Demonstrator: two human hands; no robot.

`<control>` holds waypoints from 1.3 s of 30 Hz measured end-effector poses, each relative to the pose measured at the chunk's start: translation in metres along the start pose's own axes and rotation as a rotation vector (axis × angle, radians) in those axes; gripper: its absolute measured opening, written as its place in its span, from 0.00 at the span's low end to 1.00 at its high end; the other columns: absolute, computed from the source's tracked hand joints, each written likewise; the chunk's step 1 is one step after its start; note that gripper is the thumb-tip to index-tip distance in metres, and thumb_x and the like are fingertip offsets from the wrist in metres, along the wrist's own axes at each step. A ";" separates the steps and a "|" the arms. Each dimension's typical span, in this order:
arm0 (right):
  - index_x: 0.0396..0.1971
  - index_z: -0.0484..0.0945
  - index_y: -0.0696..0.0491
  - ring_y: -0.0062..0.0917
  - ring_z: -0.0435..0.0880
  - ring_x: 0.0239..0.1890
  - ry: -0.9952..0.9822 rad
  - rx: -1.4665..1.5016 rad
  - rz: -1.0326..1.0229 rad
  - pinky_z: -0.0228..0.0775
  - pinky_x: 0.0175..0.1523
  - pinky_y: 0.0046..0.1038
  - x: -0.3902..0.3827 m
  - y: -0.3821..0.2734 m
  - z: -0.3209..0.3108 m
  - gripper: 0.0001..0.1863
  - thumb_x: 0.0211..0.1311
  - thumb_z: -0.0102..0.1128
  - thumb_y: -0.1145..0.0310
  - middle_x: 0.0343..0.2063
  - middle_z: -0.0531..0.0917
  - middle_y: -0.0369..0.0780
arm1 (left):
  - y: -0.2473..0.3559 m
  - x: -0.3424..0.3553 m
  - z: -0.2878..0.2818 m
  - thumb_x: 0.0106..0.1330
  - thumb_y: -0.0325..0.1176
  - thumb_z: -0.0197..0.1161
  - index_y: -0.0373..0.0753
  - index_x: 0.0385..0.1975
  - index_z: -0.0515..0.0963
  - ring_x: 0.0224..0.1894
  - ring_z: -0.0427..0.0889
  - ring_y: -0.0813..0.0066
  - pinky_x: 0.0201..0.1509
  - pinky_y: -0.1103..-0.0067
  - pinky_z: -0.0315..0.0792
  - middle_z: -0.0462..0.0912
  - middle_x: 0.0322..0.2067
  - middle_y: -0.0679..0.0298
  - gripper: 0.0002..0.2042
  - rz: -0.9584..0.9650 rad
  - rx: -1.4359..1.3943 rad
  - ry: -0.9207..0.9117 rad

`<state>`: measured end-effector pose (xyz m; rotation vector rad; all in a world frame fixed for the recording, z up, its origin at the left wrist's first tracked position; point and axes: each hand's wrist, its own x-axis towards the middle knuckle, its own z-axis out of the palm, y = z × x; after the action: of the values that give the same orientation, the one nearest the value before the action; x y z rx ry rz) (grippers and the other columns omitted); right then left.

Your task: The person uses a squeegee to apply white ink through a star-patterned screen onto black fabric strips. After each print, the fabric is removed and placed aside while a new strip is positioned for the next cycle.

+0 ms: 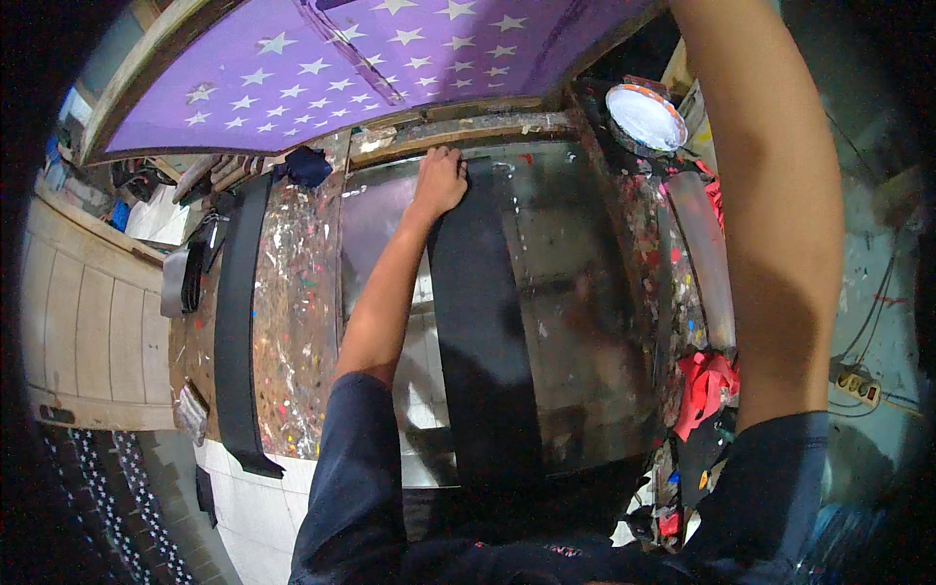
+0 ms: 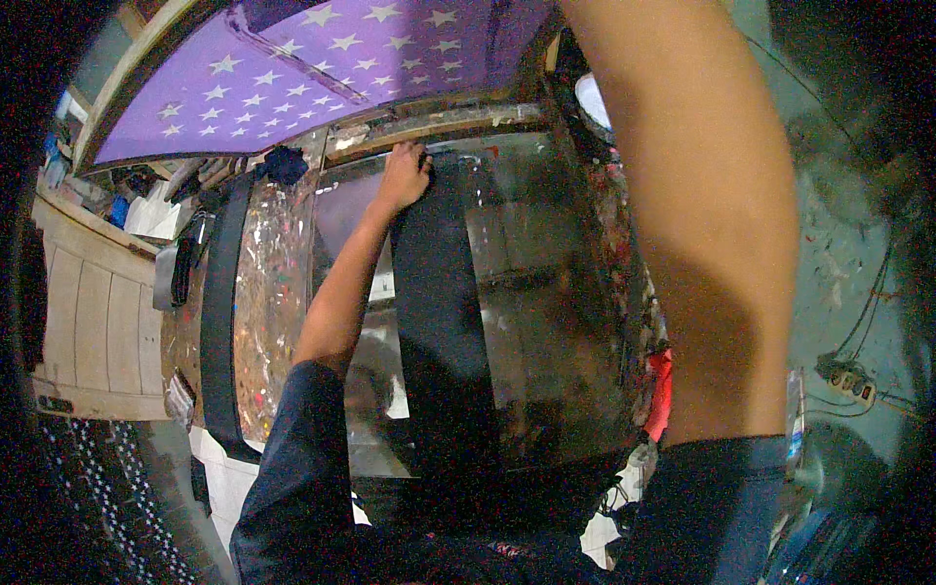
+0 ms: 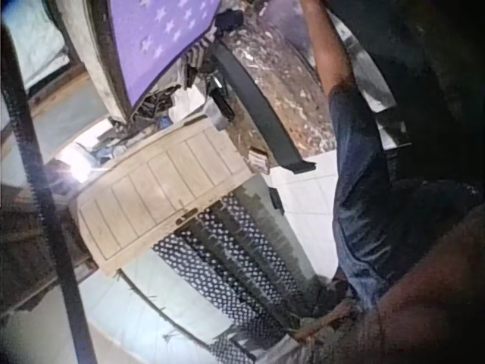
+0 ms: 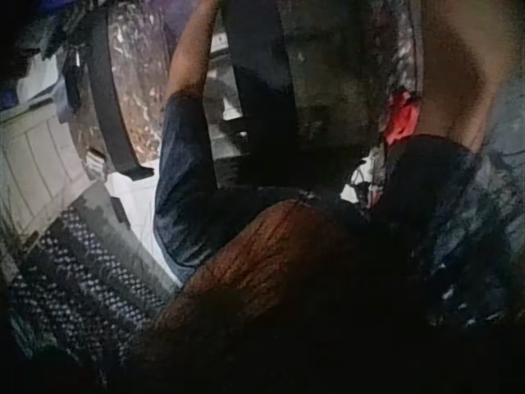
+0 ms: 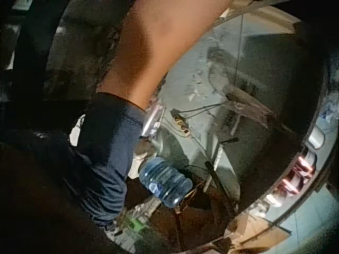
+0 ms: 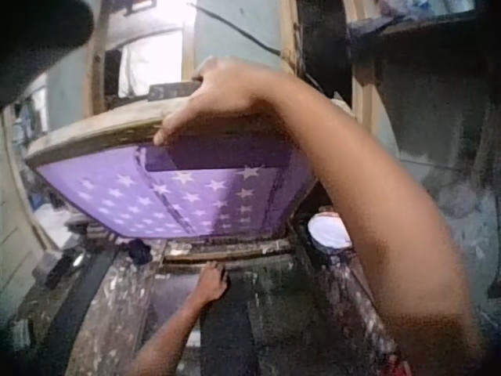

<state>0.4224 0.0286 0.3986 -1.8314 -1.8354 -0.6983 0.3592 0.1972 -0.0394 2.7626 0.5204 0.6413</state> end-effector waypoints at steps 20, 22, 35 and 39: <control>0.51 0.81 0.70 0.42 0.85 0.53 0.039 -0.050 0.101 0.75 0.61 0.33 0.000 0.001 -0.001 0.63 0.23 0.78 0.26 0.52 0.83 0.58 | 0.022 -0.007 0.024 0.58 0.28 0.67 0.34 0.38 0.83 0.51 0.79 0.47 0.58 0.57 0.68 0.85 0.42 0.48 0.09 -0.111 -0.310 0.167; 0.52 0.78 0.74 0.43 0.83 0.56 -0.051 -0.042 0.048 0.73 0.62 0.33 0.001 0.002 -0.001 0.66 0.23 0.78 0.26 0.54 0.81 0.60 | 0.019 -0.005 0.028 0.58 0.28 0.67 0.34 0.37 0.84 0.51 0.79 0.47 0.58 0.58 0.68 0.85 0.41 0.49 0.09 -0.085 -0.322 0.204; 0.48 0.80 0.74 0.44 0.85 0.52 0.026 -0.092 0.009 0.75 0.60 0.33 0.003 -0.004 -0.005 0.63 0.24 0.79 0.27 0.50 0.83 0.60 | 0.019 0.001 0.031 0.56 0.27 0.67 0.34 0.36 0.84 0.51 0.79 0.47 0.58 0.58 0.69 0.85 0.42 0.49 0.09 -0.090 -0.342 0.200; 0.46 0.82 0.71 0.42 0.86 0.48 -0.114 -0.026 0.024 0.76 0.57 0.33 -0.005 -0.006 -0.014 0.59 0.24 0.80 0.29 0.47 0.85 0.58 | 0.018 0.003 0.029 0.55 0.29 0.68 0.35 0.35 0.85 0.51 0.79 0.47 0.58 0.58 0.69 0.85 0.42 0.49 0.09 -0.107 -0.366 0.182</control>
<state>0.4159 0.0157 0.4058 -1.9431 -1.8798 -0.6235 0.3801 0.1770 -0.0575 2.3329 0.5245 0.8716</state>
